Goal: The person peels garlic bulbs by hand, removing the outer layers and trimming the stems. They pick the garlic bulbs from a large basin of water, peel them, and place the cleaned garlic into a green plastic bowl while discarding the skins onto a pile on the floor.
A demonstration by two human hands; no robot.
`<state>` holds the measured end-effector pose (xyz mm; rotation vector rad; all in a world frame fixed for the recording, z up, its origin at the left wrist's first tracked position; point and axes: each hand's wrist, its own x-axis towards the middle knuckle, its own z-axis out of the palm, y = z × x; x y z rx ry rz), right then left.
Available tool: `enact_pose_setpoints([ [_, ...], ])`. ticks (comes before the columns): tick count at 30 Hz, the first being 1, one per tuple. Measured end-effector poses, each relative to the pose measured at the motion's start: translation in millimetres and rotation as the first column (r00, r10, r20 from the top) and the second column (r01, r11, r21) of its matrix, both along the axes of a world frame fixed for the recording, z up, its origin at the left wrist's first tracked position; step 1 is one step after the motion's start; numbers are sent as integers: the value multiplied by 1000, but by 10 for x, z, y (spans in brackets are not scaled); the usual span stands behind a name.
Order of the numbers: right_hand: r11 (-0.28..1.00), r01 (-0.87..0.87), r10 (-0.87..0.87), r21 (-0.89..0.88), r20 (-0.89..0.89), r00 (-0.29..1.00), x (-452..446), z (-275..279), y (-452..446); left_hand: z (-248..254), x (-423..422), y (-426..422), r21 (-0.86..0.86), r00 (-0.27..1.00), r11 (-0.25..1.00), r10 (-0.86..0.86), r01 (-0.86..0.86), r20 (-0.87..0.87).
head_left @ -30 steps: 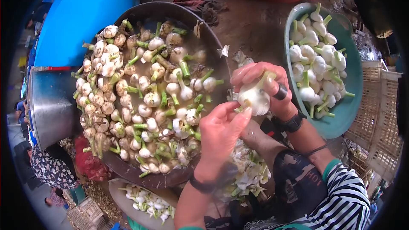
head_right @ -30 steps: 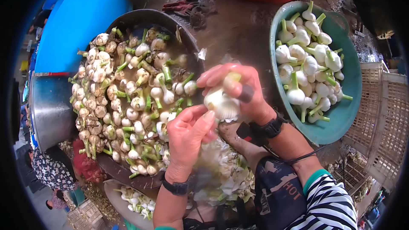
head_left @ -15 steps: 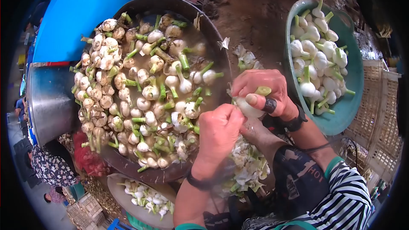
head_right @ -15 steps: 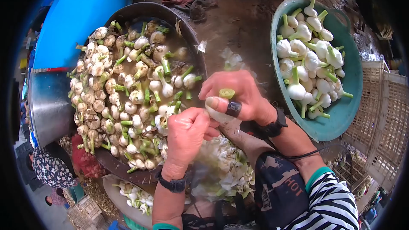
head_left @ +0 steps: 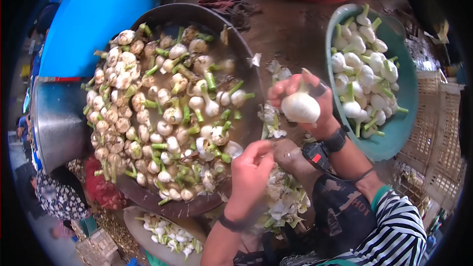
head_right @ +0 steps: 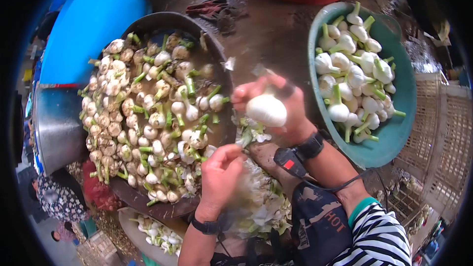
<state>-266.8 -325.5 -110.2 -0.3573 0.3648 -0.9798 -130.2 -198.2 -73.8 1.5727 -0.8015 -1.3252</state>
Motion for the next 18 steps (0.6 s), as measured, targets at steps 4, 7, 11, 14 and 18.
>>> enact_pose_setpoints([
  [4, 756, 39, -376, -653, -385, 843, -520, 170, -266, 73, 256, 27, 135, 936, 927, -347, 351, -52],
  [7, 609, -80, -791, -789, -598, -128, -1019, 357, -487, 146, 644, 14, 117, 994, 989, -98, 92, 47],
  [11, 509, -543, -843, -668, -258, -472, -907, 275, -500, -135, 1333, -423, -26, 899, 990, 138, -140, 415],
  [14, 663, -471, -553, -581, -805, 214, -125, 557, -394, -619, 1615, -846, -212, 721, 977, 170, -33, 671],
  [18, 6, -855, -630, -518, -666, 399, 892, 314, -807, -356, 1353, -1047, 271, 758, 962, -156, -28, 634],
])
